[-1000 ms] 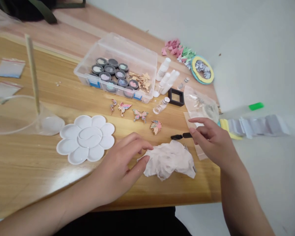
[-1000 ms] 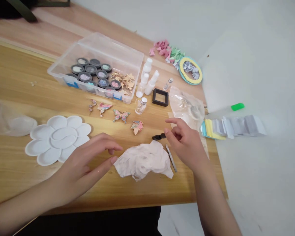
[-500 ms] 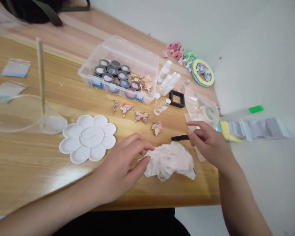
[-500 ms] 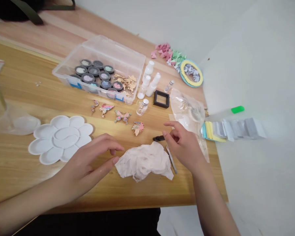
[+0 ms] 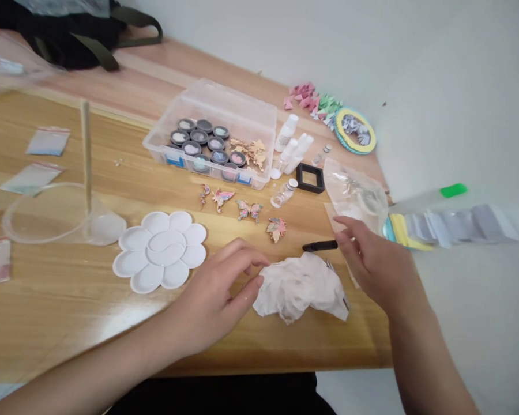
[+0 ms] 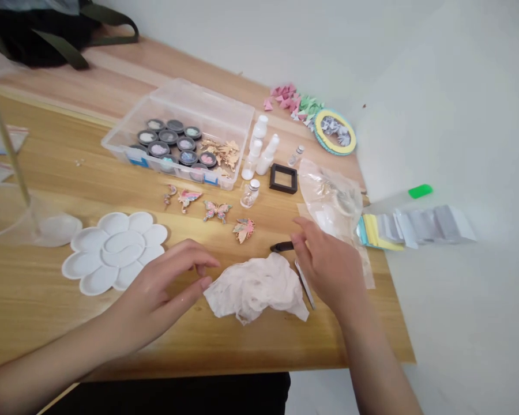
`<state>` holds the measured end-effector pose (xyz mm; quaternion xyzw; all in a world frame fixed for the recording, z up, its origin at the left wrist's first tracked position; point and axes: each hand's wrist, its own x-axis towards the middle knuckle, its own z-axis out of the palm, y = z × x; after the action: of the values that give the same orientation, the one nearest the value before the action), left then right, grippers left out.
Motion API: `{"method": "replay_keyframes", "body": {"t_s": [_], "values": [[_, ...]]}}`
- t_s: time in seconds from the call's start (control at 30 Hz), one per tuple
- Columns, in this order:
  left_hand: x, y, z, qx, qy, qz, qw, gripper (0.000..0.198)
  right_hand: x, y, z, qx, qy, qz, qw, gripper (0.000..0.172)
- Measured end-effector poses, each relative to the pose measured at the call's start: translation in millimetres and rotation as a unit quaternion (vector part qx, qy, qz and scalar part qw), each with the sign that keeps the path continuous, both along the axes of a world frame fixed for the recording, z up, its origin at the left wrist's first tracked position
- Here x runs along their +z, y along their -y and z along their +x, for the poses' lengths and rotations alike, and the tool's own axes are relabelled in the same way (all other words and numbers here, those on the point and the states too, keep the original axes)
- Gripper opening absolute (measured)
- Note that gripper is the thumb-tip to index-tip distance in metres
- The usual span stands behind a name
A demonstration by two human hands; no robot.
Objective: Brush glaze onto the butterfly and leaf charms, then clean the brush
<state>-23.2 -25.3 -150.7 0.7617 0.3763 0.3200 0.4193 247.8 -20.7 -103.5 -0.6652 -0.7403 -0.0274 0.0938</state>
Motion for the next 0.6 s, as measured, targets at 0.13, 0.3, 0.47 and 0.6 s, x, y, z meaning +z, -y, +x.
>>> {"method": "replay_keyframes", "body": {"t_s": [0.13,0.3,0.47,0.6], "values": [[-2.0,0,0,0.001,-0.003,0.0,1.0,0.014,-10.9,-7,8,-0.049,-0.209,0.14,0.967,0.031],[-2.1,-2,0,-0.008,-0.021,0.014,1.0,0.013,-41.4,-23,21,-0.042,-0.424,0.212,0.879,0.03],[-0.8,-1,2,-0.039,-0.045,0.055,0.997,0.016,-53.9,-20,33,0.076,-0.404,0.063,0.909,0.052],[-2.4,0,3,-0.061,-0.075,0.106,0.99,0.021,-52.3,-16,29,0.121,-0.307,-0.039,0.943,0.062]]}}
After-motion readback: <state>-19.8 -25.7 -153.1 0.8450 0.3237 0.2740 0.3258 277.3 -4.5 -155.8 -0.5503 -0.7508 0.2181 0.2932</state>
